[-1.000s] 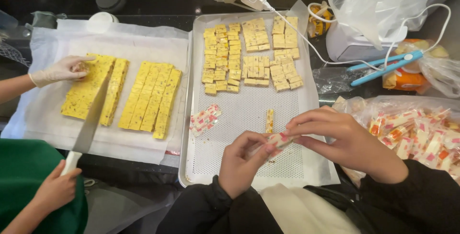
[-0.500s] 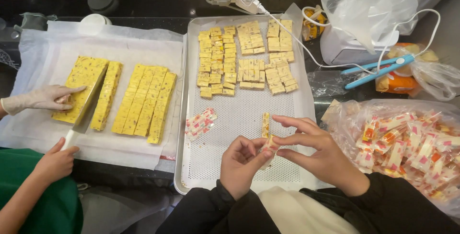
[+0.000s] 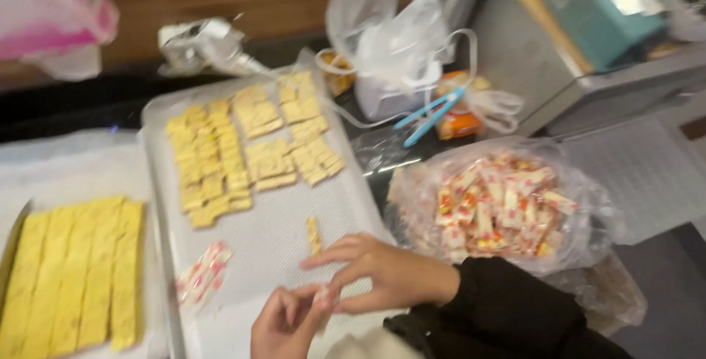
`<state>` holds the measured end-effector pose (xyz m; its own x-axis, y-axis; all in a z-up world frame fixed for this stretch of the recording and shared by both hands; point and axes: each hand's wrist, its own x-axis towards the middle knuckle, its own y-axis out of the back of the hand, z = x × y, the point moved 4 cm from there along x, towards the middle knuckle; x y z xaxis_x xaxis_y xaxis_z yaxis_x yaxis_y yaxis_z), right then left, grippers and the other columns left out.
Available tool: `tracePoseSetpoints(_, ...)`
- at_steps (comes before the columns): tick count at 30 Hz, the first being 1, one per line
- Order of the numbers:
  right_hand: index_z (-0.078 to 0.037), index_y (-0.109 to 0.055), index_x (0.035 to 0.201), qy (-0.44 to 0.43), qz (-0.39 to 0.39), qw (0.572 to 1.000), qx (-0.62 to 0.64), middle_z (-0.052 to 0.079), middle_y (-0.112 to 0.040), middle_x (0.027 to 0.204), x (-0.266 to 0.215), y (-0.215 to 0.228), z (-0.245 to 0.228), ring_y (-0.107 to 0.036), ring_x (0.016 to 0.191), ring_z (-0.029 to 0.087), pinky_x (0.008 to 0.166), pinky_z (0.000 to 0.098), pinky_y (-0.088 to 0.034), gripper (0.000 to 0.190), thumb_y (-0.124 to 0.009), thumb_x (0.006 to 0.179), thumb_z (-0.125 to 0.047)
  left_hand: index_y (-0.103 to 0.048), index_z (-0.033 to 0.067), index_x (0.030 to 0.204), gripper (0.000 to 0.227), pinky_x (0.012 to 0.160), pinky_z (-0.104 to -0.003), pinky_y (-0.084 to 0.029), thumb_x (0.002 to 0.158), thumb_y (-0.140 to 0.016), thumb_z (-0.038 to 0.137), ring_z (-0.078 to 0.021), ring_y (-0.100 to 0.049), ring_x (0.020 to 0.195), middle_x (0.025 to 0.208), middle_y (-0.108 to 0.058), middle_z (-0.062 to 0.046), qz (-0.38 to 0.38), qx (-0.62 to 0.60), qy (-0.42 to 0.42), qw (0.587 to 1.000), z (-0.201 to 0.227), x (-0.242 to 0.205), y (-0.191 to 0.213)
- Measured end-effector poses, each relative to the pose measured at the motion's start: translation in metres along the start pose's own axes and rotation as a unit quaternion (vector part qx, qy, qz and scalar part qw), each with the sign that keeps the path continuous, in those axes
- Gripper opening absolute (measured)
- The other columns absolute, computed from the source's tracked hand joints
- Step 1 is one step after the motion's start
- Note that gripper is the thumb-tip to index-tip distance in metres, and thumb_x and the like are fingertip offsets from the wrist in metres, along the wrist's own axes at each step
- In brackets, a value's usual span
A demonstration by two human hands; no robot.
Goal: The person wraps individual pieces of rectangular yellow candy in patterned paper by hand and places them onto a tray, while another person nearby cuts large slabs of the candy into smaller bars using a knife.
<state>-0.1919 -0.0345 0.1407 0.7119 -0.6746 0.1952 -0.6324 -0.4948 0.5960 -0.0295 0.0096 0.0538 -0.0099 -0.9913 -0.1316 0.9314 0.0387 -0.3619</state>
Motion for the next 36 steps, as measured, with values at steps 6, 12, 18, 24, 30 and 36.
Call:
tracePoseSetpoints(6, -0.003, -0.072, 0.082, -0.123, 0.272, 0.89, 0.344, 0.013, -0.068, 0.088, -0.026, 0.007, 0.012, -0.068, 0.082, 0.017, 0.079, 0.0259, -0.059, 0.011, -0.079, 0.076, 0.003, -0.032, 0.0106, 0.05, 0.049, 0.061, -0.021, -0.054, 0.074, -0.072, -0.005, -0.0148, -0.08, 0.072, 0.068, -0.079, -0.011, 0.073, 0.202, -0.051, 0.975, 0.025, 0.001, -0.009)
tracePoseSetpoints(12, -0.012, -0.063, 0.105, -0.288, 0.105, 0.893, 0.33, 0.002, -0.069, 0.107, -0.032, -0.035, 0.014, -0.068, 0.095, 0.013, 0.092, 0.0246, -0.057, 0.036, -0.078, 0.075, -0.024, -0.035, 0.0079, 0.055, 0.045, 0.061, -0.027, -0.058, 0.075, -0.073, -0.006, -0.0192, -0.075, 0.077, 0.076, -0.072, -0.015, 0.098, 0.094, -0.027, 0.99, 0.009, 0.009, -0.011)
tracePoseSetpoints(18, -0.01, -0.055, 0.105, -0.283, 0.193, 0.829, 0.441, 0.005, -0.064, 0.098, -0.036, -0.075, 0.032, -0.066, 0.09, 0.012, 0.082, 0.0224, -0.054, 0.03, -0.075, 0.083, -0.008, -0.03, 0.0134, 0.063, 0.048, 0.069, -0.031, -0.054, 0.077, -0.073, -0.001, -0.0178, -0.068, 0.081, 0.097, -0.071, -0.016, 0.112, 0.012, 0.03, 0.993, -0.023, 0.016, 0.007)
tracePoseSetpoints(24, -0.002, -0.062, 0.105, -0.265, 0.181, 0.856, 0.406, 0.011, -0.07, 0.099, -0.052, -0.09, 0.077, -0.068, 0.09, 0.017, 0.081, 0.0287, -0.056, 0.024, -0.071, 0.083, 0.0, -0.032, 0.0154, 0.06, 0.05, 0.074, -0.032, -0.057, 0.077, -0.078, 0.012, -0.0134, -0.064, 0.086, 0.109, -0.068, -0.014, 0.072, 0.005, 0.067, 0.995, -0.028, 0.025, 0.003)
tracePoseSetpoints(30, -0.004, -0.054, 0.106, -0.35, 0.427, 0.735, 0.393, 0.011, -0.06, 0.097, -0.13, -0.01, 0.149, -0.061, 0.092, 0.02, 0.091, 0.0293, -0.051, 0.015, -0.057, 0.092, 0.002, -0.055, 0.0145, 0.099, 0.024, 0.099, -0.039, -0.044, 0.089, -0.064, 0.034, -0.0253, -0.057, 0.12, 0.12, -0.061, -0.007, 0.085, 0.281, -0.007, 0.956, -0.008, 0.064, 0.082)
tracePoseSetpoints(36, -0.023, -0.063, 0.122, -0.422, 0.399, 0.753, 0.309, -0.002, -0.067, 0.105, -0.19, 0.022, 0.219, -0.064, 0.081, 0.017, 0.049, 0.0407, -0.051, 0.03, -0.047, 0.104, -0.04, -0.065, 0.0179, 0.106, 0.031, 0.089, -0.046, -0.051, 0.078, -0.077, 0.025, -0.0293, -0.066, 0.095, 0.098, -0.065, -0.002, 0.205, 0.661, -0.073, 0.718, -0.095, 0.111, 0.205)
